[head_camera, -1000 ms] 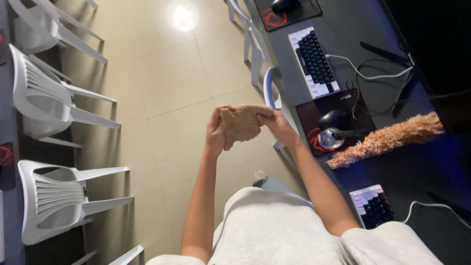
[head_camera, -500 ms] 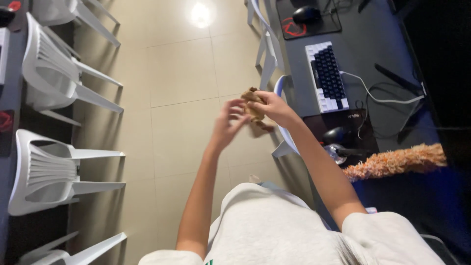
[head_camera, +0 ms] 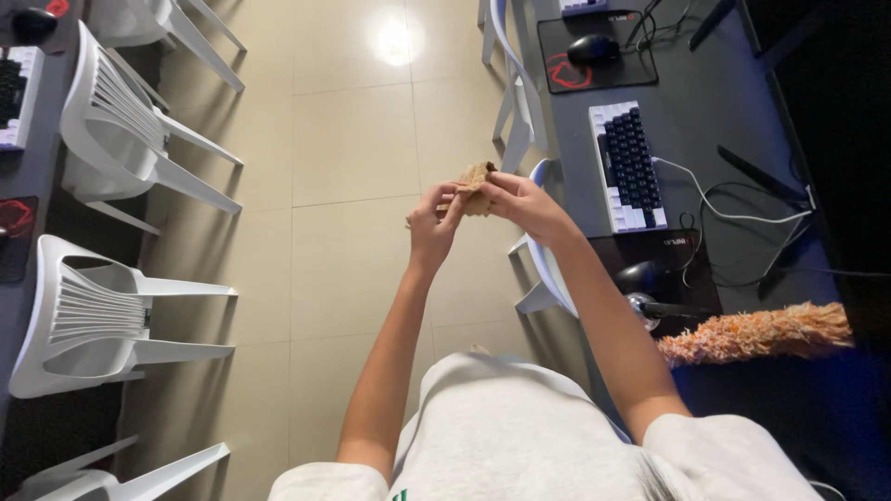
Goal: The person cleans multiple computer desks in a row using a cloth and a spray bottle. They wipe the surfaces, keyboards, and mouse pads, moving from one station to the next.
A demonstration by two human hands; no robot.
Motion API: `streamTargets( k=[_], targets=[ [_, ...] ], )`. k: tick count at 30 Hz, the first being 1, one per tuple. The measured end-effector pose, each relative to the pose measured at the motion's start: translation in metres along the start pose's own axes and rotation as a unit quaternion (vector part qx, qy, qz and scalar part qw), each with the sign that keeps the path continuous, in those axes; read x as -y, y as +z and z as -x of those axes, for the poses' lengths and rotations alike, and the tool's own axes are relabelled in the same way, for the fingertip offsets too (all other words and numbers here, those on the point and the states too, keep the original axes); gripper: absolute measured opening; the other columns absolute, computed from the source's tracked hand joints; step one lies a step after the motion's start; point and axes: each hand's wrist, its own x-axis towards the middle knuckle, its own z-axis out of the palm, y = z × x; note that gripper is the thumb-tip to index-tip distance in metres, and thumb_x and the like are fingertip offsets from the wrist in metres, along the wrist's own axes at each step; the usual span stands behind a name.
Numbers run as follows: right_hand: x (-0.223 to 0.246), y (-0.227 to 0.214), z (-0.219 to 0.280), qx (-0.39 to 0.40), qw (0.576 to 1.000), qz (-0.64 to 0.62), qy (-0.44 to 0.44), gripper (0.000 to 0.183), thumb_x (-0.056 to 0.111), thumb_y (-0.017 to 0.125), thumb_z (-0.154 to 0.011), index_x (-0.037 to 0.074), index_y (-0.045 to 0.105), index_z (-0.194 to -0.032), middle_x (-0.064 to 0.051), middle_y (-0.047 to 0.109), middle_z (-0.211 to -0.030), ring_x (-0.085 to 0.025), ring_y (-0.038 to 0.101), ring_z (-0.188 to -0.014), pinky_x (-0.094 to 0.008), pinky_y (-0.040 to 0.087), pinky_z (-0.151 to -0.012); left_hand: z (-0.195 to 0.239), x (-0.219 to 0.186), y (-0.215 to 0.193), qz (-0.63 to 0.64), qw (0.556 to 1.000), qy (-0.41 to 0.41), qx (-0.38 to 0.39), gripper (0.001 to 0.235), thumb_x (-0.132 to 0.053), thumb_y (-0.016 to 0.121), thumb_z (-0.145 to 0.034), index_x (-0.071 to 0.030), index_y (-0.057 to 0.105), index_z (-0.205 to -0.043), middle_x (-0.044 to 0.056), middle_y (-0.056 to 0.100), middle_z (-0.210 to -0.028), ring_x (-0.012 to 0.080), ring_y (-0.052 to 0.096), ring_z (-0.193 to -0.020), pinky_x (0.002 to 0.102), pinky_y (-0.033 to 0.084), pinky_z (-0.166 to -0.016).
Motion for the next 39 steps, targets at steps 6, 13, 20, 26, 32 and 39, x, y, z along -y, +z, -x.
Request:
streamTargets(
  k=[6,13,20,26,32,39],
  targets=[
    [-0.02,0.005,-0.019,-0.001,0.996,-0.092,-0.017,0.04,0.016,0.059,-0.105,-0.005,0.053,-0.138,-0.008,0.064,-0.127,-0.014,0.065,-0.118,-0.031,0.055,-0.107,0.003,-0.01,-0.012,-0.113,0.977,0.159,-0.086,0.006,-0.009,0.073,-0.098,-0.005,0.072,-0.102,0.009,0.072,-0.112,0.023,0.065,-0.103,0.031,0.064,-0.077],
    [-0.045,0.014,-0.042,-0.065,0.994,-0.091,0.003,0.068,-0.001,0.05,-0.102,0.003,0.014,-0.16,-0.017,0.062,-0.117,-0.02,0.064,-0.102,-0.035,0.057,-0.094,0.003,-0.039,-0.058,-0.144,0.971,0.188,-0.014,0.041,-0.002,0.079,-0.079,-0.003,0.07,-0.12,0.008,0.071,-0.107,0.0251,0.064,-0.101,0.038,0.058,-0.087],
    [-0.006,0.07,-0.041,-0.03,0.996,-0.08,0.004,0.081,-0.003,0.048,-0.093,0.006,0.0,-0.158,-0.021,0.061,-0.131,-0.024,0.072,-0.11,-0.034,0.062,-0.097,-0.008,-0.014,-0.104,-0.15,0.97,0.189,0.027,0.028,-0.002,0.077,-0.087,-0.006,0.074,-0.115,0.009,0.074,-0.109,0.0216,0.069,-0.097,0.033,0.059,-0.081],
    [0.004,0.113,-0.07,-0.087,0.957,0.262,-0.09,0.086,0.01,0.073,-0.082,0.027,0.028,-0.153,-0.016,0.059,-0.117,-0.026,0.063,-0.084,-0.033,0.057,-0.073,-0.032,-0.006,-0.142,0.003,0.999,0.048,-0.017,0.015,-0.011,0.069,-0.099,-0.002,0.071,-0.111,0.003,0.074,-0.091,0.0089,0.071,-0.083,0.027,0.059,-0.075],
    [-0.025,0.124,-0.112,-0.038,0.864,0.43,-0.259,0.036,0.018,0.091,-0.08,0.009,0.069,-0.107,-0.009,0.06,-0.115,-0.015,0.058,-0.095,-0.027,0.05,-0.077,-0.04,0.003,-0.201,0.053,0.999,-0.004,-0.003,0.018,-0.021,0.073,-0.1,-0.004,0.067,-0.096,-0.004,0.064,-0.077,0.0016,0.056,-0.067,0.02,0.047,-0.058],
    [-0.018,0.147,-0.118,-0.009,0.978,0.194,-0.076,0.024,0.006,0.081,-0.087,0.002,0.067,-0.106,0.002,0.067,-0.094,-0.007,0.06,-0.087,-0.024,0.05,-0.075,-0.036,0.017,-0.267,0.037,0.999,-0.01,-0.036,0.02,-0.018,0.078,-0.098,0.0,0.068,-0.094,-0.001,0.067,-0.08,0.0031,0.059,-0.072,0.021,0.05,-0.062]
  ],
)
